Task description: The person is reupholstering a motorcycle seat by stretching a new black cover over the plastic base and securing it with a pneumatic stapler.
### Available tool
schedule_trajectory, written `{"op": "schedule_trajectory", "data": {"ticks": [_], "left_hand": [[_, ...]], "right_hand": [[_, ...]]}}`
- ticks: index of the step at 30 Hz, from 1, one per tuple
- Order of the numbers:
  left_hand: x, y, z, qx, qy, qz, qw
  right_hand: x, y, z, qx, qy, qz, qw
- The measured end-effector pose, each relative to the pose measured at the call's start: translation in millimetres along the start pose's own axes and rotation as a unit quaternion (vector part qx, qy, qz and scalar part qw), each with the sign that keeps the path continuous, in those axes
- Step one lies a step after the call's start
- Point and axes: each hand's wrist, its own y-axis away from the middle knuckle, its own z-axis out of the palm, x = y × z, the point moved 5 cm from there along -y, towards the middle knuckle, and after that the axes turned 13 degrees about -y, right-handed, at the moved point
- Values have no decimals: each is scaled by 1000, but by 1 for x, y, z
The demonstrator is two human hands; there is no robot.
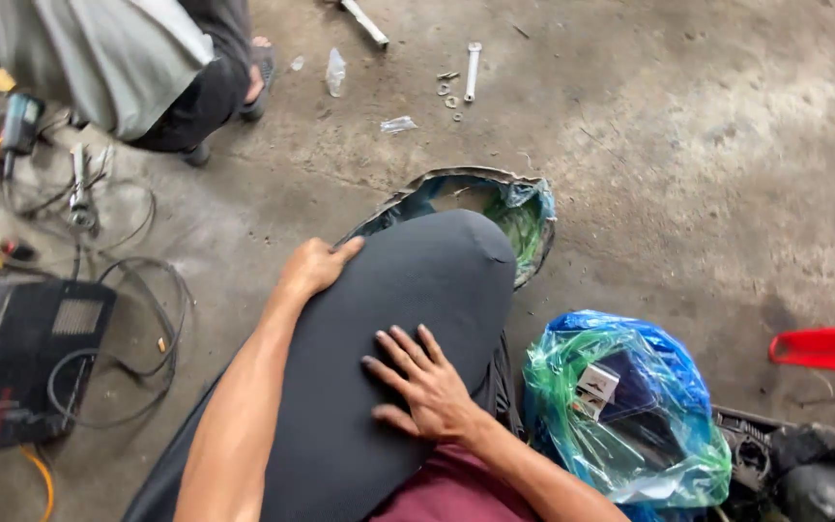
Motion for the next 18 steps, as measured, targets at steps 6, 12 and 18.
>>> {"op": "schedule_trajectory", "data": {"ticks": [6, 12, 18], "left_hand": [[-53, -56, 46, 70, 116, -3, 991], [-35, -19, 30, 104, 21, -12, 994], [-31, -22, 37, 94, -6, -33, 995]], "right_hand": [[60, -27, -28, 76, 60, 66, 993], [141, -71, -44, 167, 136, 183, 959], [223, -91, -54, 3, 26, 356, 934]]}}
